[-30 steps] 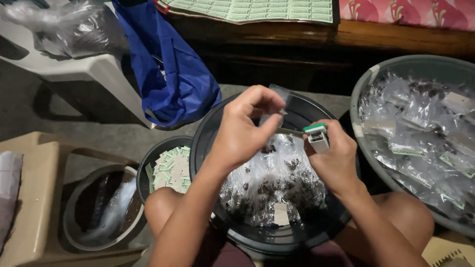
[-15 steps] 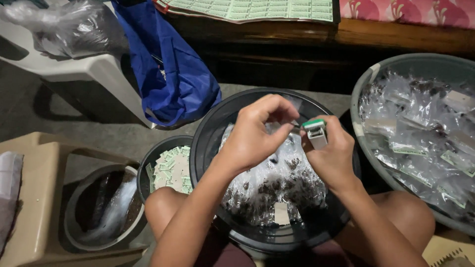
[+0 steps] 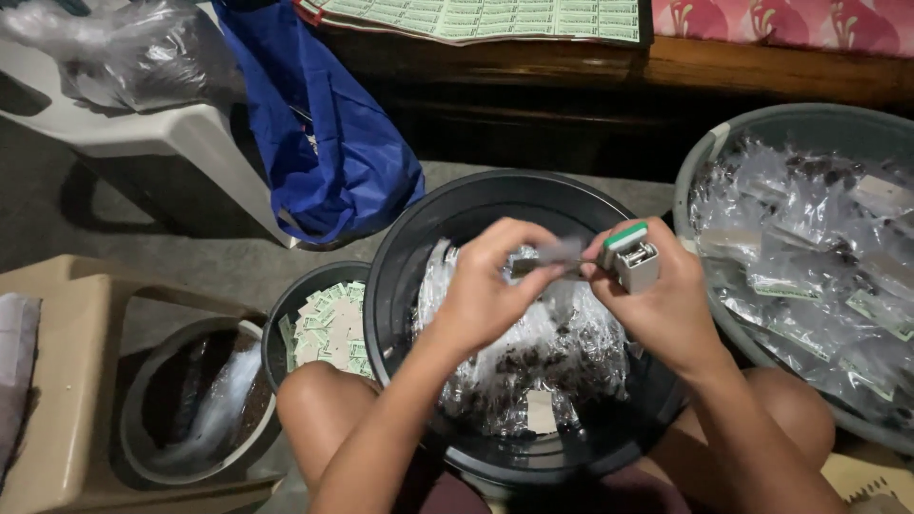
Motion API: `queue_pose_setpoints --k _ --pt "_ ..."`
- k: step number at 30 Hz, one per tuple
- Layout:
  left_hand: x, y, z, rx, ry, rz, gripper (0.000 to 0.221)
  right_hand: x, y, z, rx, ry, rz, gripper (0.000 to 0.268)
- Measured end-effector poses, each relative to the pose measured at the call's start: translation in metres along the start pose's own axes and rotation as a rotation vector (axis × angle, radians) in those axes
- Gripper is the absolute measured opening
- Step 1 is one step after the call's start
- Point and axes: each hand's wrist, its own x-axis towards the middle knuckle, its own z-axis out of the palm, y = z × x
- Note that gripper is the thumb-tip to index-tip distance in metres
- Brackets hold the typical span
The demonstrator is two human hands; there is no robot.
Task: Stapling paper labels onto small plastic bags containing metal clips for retail packaging.
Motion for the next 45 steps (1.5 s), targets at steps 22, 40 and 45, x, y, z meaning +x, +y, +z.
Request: queue_pose_setpoints --k 22,40,45 --pt "-0.045 -0.031 0.062 -0.069 0.097 -0.199 0.029 -0.012 0.085 0.006 0.764 0.437 0.476 0.022" --pt "-0.074 -0.100 0.075 -0.045 0.027 -0.356 0.023 -0.038 0.215 0.012 0.052 0.242 0.464 0.039" --pt "-0.046 -0.119 0.066 -0.041 -0.016 -0.290 0.027 -0.024 0.149 0.010 0.228 0.003 0.574 0.043"
